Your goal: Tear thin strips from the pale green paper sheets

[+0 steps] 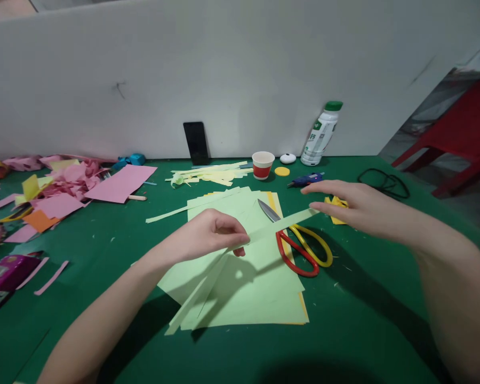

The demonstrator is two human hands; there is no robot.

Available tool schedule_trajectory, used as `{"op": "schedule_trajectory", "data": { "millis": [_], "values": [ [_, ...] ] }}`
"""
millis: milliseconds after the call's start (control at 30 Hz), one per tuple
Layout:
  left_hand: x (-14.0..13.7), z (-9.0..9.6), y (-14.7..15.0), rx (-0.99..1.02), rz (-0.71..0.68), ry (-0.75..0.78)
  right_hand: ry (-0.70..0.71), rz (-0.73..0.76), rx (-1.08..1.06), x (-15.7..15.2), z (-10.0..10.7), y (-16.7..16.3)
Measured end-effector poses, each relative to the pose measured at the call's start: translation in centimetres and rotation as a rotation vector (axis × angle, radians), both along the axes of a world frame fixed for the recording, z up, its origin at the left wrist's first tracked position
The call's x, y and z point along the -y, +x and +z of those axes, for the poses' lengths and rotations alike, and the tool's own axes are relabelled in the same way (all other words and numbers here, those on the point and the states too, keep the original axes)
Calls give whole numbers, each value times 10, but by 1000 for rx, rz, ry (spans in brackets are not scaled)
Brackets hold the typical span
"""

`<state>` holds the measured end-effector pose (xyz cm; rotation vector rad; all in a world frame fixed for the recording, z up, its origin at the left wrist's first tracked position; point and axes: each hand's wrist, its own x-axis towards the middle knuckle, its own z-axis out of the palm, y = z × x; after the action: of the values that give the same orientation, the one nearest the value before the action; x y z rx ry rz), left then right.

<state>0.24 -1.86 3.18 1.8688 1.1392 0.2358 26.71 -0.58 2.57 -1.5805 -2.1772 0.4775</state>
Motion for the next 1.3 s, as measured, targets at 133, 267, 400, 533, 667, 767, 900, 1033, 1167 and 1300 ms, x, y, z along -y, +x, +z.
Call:
{"op": "schedule_trajectory", "data": {
  "millis": [133, 267, 400, 533, 667, 767, 900, 1033, 1167, 1300],
  "values": [
    [9, -4, 8, 42, -22, 9, -3, 278, -7, 24, 1, -35],
    [14, -8, 13, 30, -75, 6, -206, 395, -16, 38, 3, -59],
    [13, -7, 12, -16, -118, -18, -293, 430, -26, 35, 5, -56],
    [9, -7, 10, -24, -110, -77, -381, 426, -41, 31, 7, -49],
    [4, -9, 9, -8, -134, -125, -383, 396, 10, 28, 7, -41],
    [2, -9, 7, -5, -139, -123, -387, 359, 36, 23, 10, -32],
    [-1, -9, 5, 1, -151, -105, -346, 348, 66, 17, 13, -21],
    [0, -11, 8, 16, -166, -72, -326, 417, 48, 19, 10, -25],
    [9, -12, 14, 21, -119, 9, -409, 441, 8, 27, 5, -43],
    [18, -12, 18, 54, -68, 114, -403, 398, -22, 31, -1, -60]
  ]
}}
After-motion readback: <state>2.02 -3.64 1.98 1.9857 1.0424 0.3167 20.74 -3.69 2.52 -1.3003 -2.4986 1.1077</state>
